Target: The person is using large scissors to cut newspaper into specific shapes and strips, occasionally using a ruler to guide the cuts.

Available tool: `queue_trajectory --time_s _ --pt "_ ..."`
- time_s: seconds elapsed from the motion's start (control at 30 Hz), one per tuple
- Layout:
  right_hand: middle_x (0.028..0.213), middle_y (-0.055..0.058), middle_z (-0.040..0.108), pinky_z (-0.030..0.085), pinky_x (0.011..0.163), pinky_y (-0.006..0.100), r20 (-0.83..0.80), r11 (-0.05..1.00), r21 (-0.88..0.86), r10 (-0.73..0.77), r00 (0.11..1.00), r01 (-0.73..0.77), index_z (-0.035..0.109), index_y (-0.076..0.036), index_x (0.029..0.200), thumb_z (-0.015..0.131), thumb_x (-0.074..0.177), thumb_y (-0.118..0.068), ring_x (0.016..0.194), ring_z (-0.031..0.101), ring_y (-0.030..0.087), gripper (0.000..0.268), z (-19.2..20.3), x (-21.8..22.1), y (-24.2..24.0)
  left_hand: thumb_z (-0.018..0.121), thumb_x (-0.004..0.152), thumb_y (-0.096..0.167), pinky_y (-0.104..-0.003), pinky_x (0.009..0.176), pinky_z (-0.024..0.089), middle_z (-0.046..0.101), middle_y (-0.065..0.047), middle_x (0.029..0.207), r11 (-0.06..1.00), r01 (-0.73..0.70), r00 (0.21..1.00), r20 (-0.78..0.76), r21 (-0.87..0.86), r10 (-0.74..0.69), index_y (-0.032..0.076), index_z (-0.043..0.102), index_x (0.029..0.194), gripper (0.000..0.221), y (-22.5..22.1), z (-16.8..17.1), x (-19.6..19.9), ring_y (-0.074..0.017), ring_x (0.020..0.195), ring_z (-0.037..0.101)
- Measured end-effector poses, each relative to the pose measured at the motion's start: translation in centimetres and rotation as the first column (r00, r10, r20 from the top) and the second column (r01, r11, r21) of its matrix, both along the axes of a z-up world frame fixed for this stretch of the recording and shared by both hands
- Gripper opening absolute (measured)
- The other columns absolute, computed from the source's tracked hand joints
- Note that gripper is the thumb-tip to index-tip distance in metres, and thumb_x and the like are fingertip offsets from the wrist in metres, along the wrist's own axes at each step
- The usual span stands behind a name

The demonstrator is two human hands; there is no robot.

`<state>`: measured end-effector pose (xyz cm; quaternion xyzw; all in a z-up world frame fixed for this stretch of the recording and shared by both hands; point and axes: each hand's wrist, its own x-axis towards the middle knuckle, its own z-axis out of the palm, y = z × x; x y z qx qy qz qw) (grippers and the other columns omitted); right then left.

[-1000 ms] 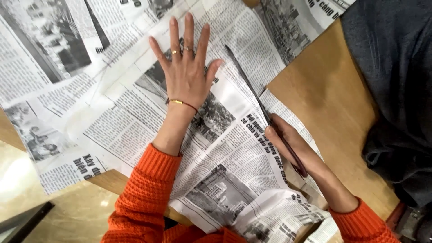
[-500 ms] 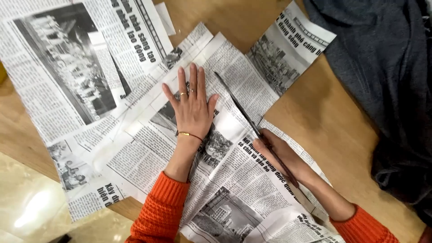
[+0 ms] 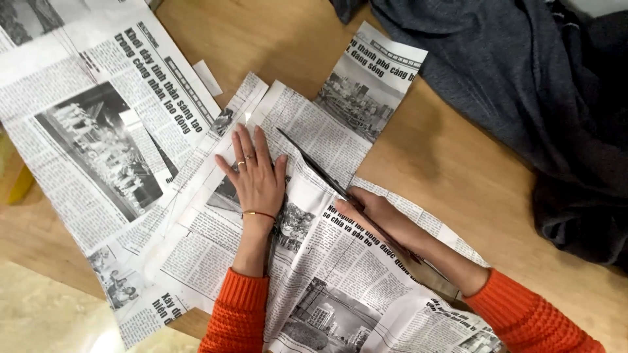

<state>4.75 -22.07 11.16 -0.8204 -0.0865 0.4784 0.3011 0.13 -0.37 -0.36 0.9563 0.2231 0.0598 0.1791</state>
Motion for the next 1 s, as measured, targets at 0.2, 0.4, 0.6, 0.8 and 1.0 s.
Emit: queue_trajectory --time_s 0.2,0.4,0.6,0.8,1.0 --pt "0.091 0.021 0.069 0.053 0.083 0.044 -0.021 0.998 0.060 -0.009 1.000 0.010 0.062 -0.005 0.118 0.049 0.088 -0.073 0.097 0.069 0.035 0.075 -0.2 1.0 1.1 0.034 0.106 0.056 -0.061 0.119 -0.013 0.005 -0.012 0.170 0.998 -0.045 0.997 0.063 -0.035 0.047 0.016 0.012 0.164 0.074 0.2 -0.9 -0.1 -0.0310 0.155 -0.003" --pt "0.093 0.026 0.067 0.052 0.084 0.049 -0.016 0.999 0.042 0.015 1.000 -0.015 0.058 0.000 0.128 0.045 0.086 -0.079 0.100 0.069 0.042 0.090 0.7 1.6 2.8 0.034 0.106 0.057 -0.057 0.121 -0.012 0.005 -0.010 0.171 0.994 -0.071 0.995 0.059 -0.079 0.076 0.016 0.008 0.164 0.076 0.3 -0.8 0.0 -0.0295 0.156 -0.002" --pt "0.086 0.024 0.068 0.051 0.080 0.044 -0.008 1.000 0.022 0.005 1.000 -0.004 0.064 -0.003 0.111 0.045 0.088 -0.078 0.095 0.068 0.038 0.081 0.2 1.8 3.2 0.032 0.107 0.057 -0.055 0.121 -0.010 0.009 -0.011 0.170 0.990 -0.093 0.988 0.111 -0.103 0.104 0.013 0.010 0.164 0.075 0.3 -0.9 -0.1 -0.0293 0.156 0.003" --pt "0.111 0.031 0.068 0.051 0.093 0.054 0.021 0.998 0.012 0.060 0.998 -0.061 0.055 -0.004 0.137 0.041 0.083 -0.085 0.116 0.063 0.049 0.099 -1.7 2.5 4.3 0.034 0.106 0.056 -0.054 0.122 -0.008 0.010 -0.013 0.170 0.989 -0.104 0.984 0.134 -0.109 0.118 0.012 0.008 0.164 0.077 0.4 -1.2 0.0 -0.0286 0.157 0.005" --pt "0.110 0.028 0.068 0.048 0.100 0.054 0.024 0.997 0.003 0.077 0.997 -0.078 0.056 -0.004 0.135 0.043 0.085 -0.083 0.118 0.062 0.048 0.095 -2.1 3.0 5.4 0.033 0.107 0.056 -0.052 0.122 -0.009 0.013 -0.014 0.170 0.987 -0.108 0.978 0.163 -0.116 0.126 0.010 0.008 0.164 0.077 0.3 -1.1 0.0 -0.0285 0.157 0.006"
